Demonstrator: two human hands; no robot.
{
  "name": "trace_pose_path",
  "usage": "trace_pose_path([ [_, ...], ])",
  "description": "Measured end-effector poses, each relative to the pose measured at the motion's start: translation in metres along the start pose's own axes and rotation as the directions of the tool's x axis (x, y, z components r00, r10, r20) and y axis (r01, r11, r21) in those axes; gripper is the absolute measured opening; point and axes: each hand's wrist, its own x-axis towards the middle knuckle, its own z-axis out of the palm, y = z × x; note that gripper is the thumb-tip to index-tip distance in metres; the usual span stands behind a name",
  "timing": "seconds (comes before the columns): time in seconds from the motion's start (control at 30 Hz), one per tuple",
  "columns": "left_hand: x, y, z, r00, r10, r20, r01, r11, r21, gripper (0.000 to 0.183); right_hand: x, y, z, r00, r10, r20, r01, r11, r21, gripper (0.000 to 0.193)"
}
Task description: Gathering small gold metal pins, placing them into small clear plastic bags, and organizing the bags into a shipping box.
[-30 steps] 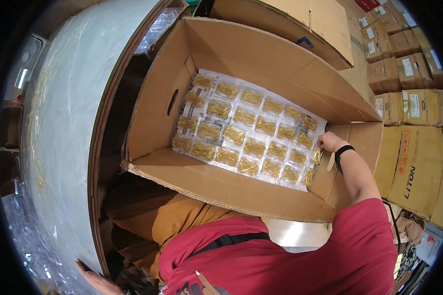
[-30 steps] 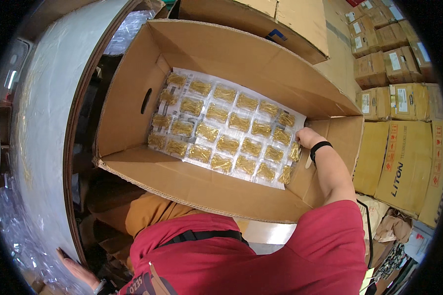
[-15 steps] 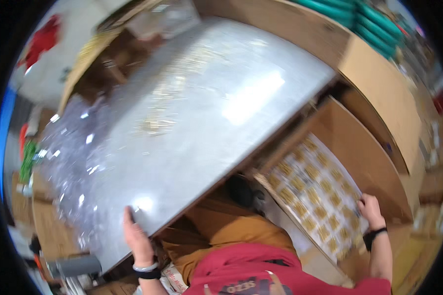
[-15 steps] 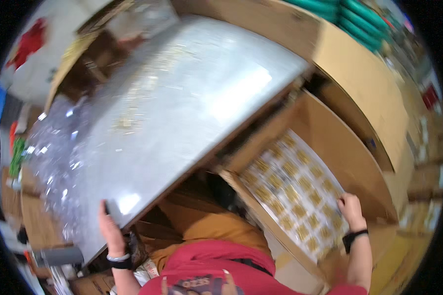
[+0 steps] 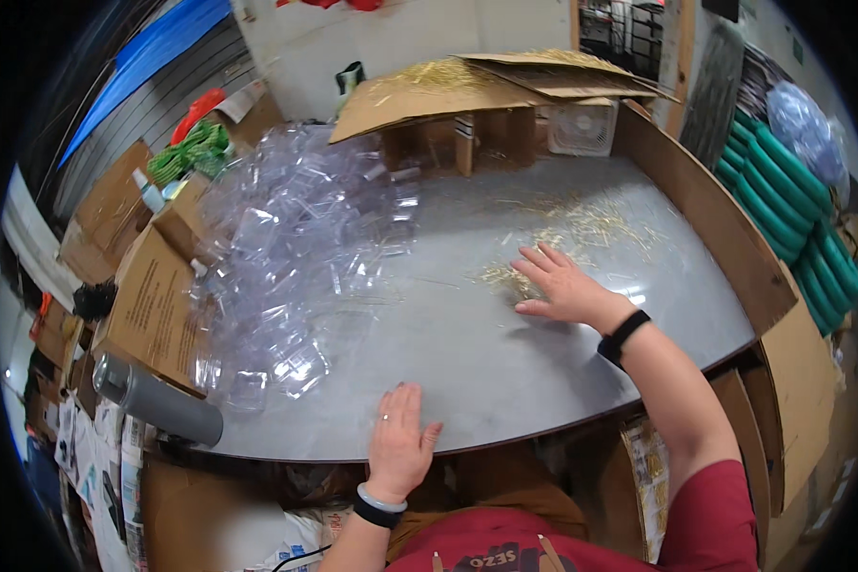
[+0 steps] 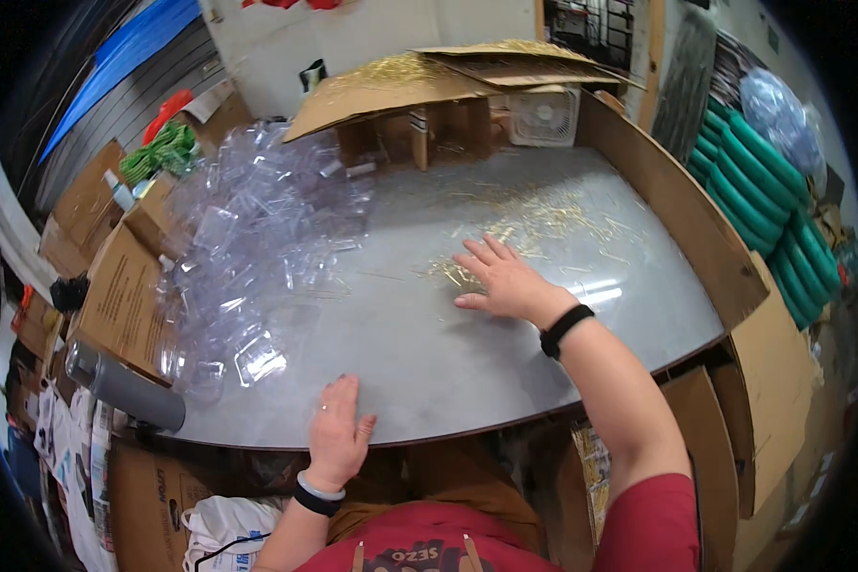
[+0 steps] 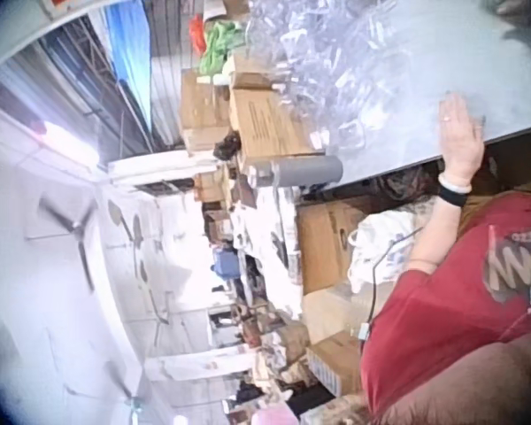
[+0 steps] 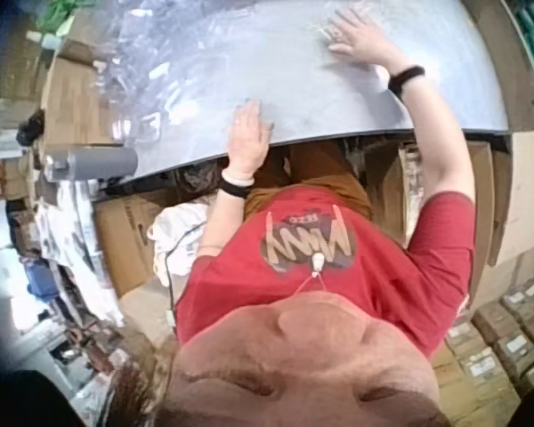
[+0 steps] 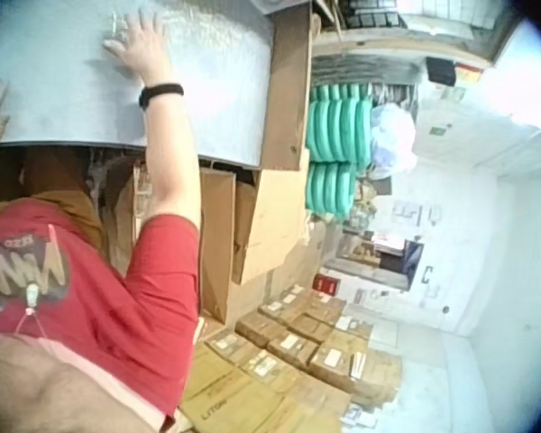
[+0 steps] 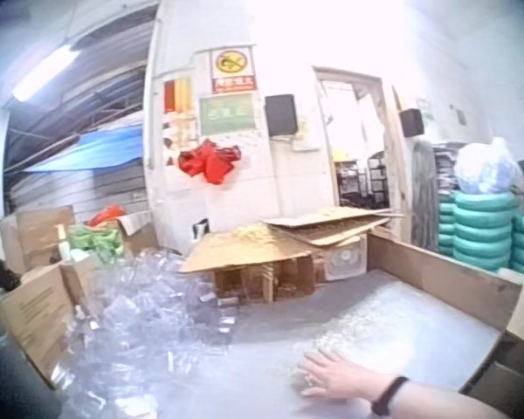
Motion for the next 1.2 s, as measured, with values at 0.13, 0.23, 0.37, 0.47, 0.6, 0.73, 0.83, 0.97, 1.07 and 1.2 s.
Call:
trace_pose_path([
  [0.13, 0.001, -0.002, -0.008, 0.999, 0.017, 0.047, -0.017, 1.000, 0.005, 0.065, 0.028, -0.003, 0.036, 0.948, 0.156, 0.277, -0.103, 0.975, -0.196, 0.083],
  [0.23, 0.001, -0.002, -0.012, 0.993, 0.020, 0.117, -0.022, 1.000, 0.013, 0.074, 0.003, -0.036, 0.057, 0.971, 0.119, 0.206, -0.093, 0.987, -0.134, 0.078],
  [0.37, 0.009, -0.002, -0.018, 0.972, 0.070, 0.226, -0.079, 0.996, 0.032, 0.083, -0.036, -0.105, 0.049, 0.979, 0.055, 0.198, -0.030, 0.991, -0.130, 0.073],
  [0.47, 0.013, -0.001, -0.017, 0.963, 0.096, 0.252, -0.116, 0.991, 0.068, 0.086, -0.041, -0.106, 0.053, 0.996, 0.047, 0.079, -0.036, 0.990, -0.138, 0.065],
  [0.6, 0.011, -0.003, -0.016, 0.964, 0.098, 0.249, -0.118, 0.991, 0.069, 0.087, -0.034, -0.129, 0.060, 0.988, 0.089, -0.127, -0.082, 0.995, 0.063, 0.047],
  [0.73, 0.007, -0.003, -0.016, 0.971, 0.081, 0.225, -0.091, 0.995, 0.033, 0.086, -0.035, -0.150, 0.068, 0.991, 0.081, -0.107, -0.065, 0.987, 0.147, 0.045],
  [0.83, 0.008, -0.002, -0.015, 0.973, 0.073, 0.220, -0.081, 0.996, 0.028, 0.085, -0.040, -0.149, 0.075, 0.996, -0.049, -0.081, 0.073, 0.945, 0.319, 0.045],
  [0.97, 0.006, 0.001, -0.013, 0.973, 0.069, 0.221, -0.078, 0.996, 0.034, 0.084, -0.050, -0.170, 0.056, 0.989, 0.055, -0.138, -0.041, 0.994, 0.105, 0.046],
  [1.07, 0.013, 0.004, -0.012, 0.968, 0.072, 0.240, -0.088, 0.994, 0.058, 0.083, -0.050, -0.155, 0.061, 0.986, 0.070, -0.152, -0.042, 0.982, 0.182, 0.048],
  [1.2, 0.006, -0.001, -0.020, 0.977, -0.004, 0.215, -0.013, 0.997, 0.076, 0.082, -0.058, -0.194, -0.026, 0.727, 0.280, -0.627, -0.060, 0.935, 0.349, 0.057],
])
